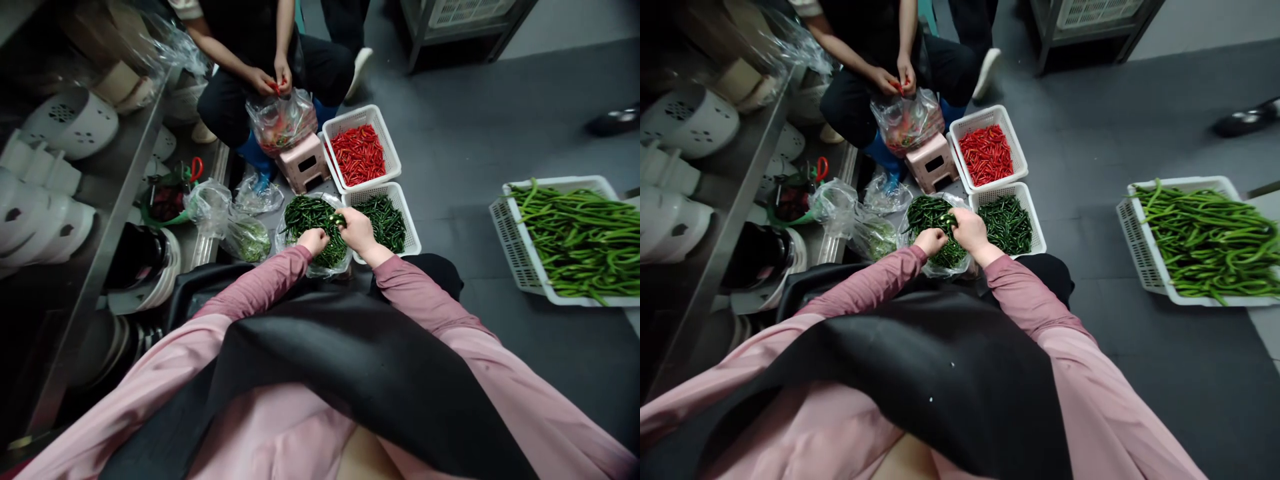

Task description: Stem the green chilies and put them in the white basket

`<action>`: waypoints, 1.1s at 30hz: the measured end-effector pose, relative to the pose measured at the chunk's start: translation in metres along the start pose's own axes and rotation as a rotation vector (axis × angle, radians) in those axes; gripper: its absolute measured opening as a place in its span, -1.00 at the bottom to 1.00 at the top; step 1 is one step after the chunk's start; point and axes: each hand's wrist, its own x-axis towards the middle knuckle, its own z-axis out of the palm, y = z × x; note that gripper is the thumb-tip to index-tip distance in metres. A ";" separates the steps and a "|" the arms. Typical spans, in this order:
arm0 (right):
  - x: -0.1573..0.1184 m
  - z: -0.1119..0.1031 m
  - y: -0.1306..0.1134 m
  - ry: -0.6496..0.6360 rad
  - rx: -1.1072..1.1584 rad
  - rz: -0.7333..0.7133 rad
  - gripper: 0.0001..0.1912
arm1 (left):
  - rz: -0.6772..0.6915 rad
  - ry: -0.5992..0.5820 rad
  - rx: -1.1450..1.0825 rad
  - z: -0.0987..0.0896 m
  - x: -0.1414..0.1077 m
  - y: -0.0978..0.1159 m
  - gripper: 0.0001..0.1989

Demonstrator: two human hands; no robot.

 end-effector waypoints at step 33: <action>0.011 -0.005 0.007 -0.128 0.874 0.686 -0.89 | 0.083 0.003 -0.662 -0.021 0.015 -0.011 -0.83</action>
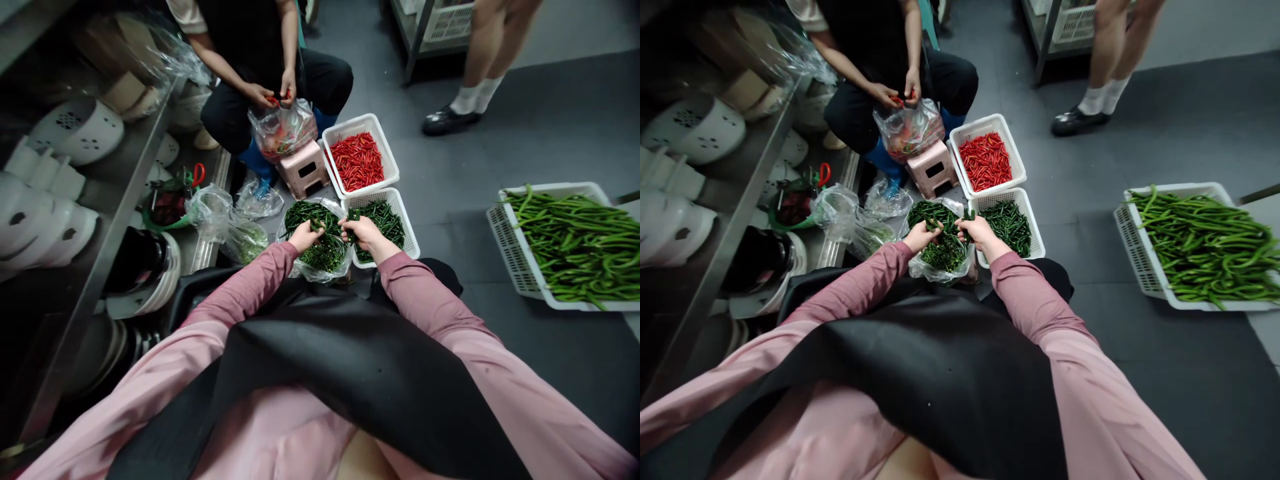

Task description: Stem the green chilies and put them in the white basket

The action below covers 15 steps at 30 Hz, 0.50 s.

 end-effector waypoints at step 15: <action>-0.002 0.020 0.018 -0.257 -0.325 -0.017 -0.79 | -0.348 0.014 -0.652 -0.008 -0.015 0.024 -0.92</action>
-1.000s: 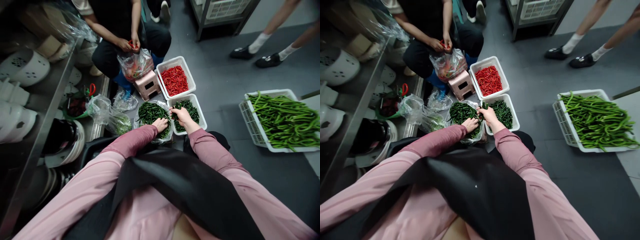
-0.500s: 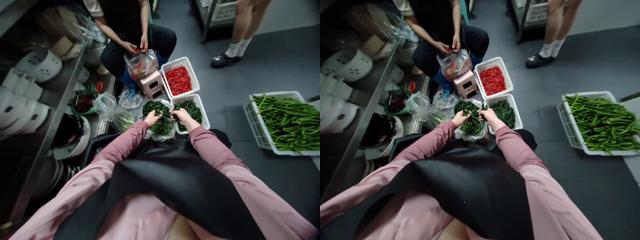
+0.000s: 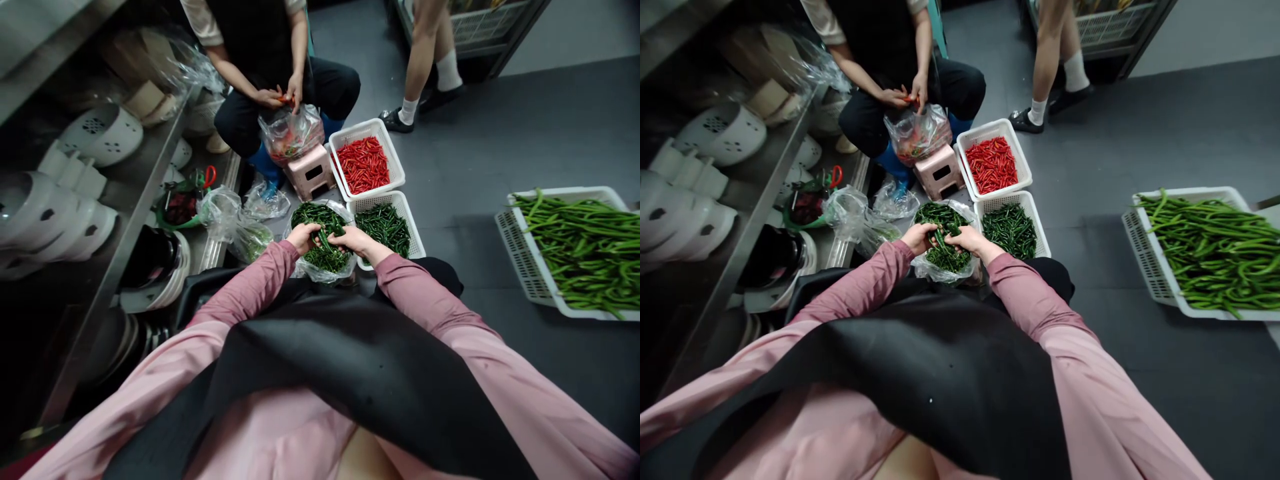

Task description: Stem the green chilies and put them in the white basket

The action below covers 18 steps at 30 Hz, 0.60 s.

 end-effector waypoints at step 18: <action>0.016 -0.011 0.007 0.358 -0.233 -0.268 -0.81 | 0.089 0.014 -0.160 -0.028 -0.002 0.024 -0.91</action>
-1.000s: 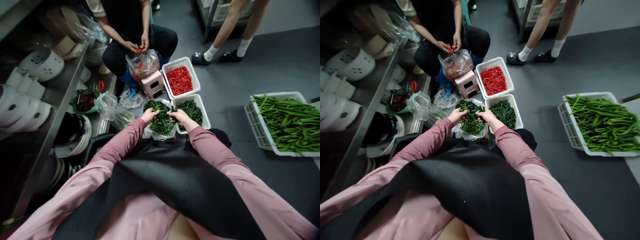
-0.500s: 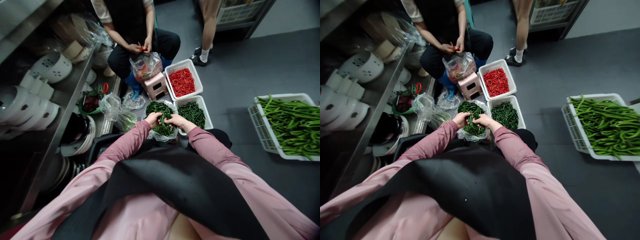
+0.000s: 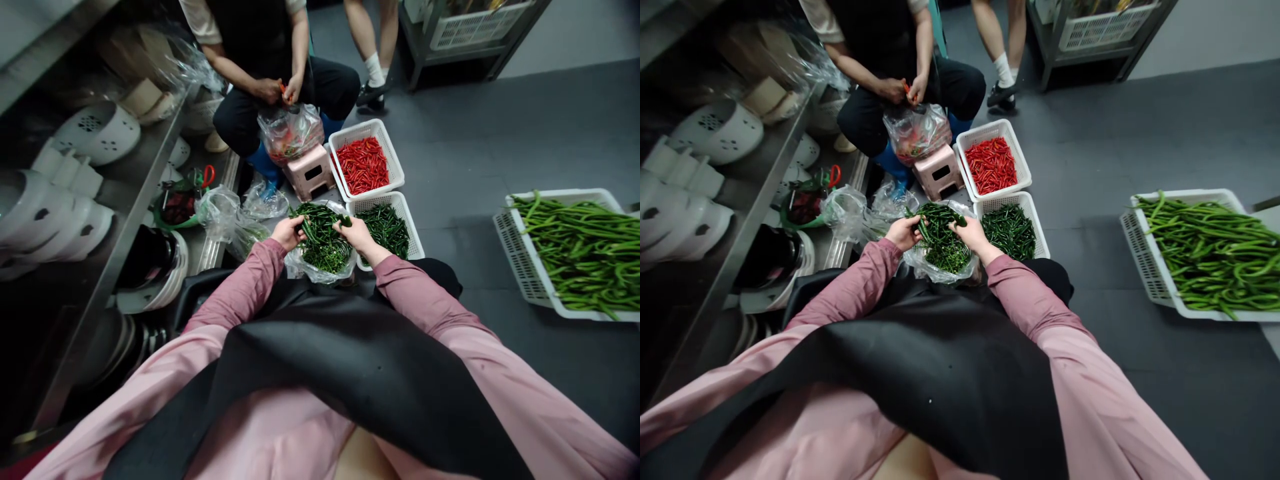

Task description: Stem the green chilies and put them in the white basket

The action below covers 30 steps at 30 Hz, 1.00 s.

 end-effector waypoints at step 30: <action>-0.016 0.016 -0.007 -0.254 0.250 0.310 -0.89 | 0.189 0.065 0.128 0.037 -0.013 -0.012 -0.78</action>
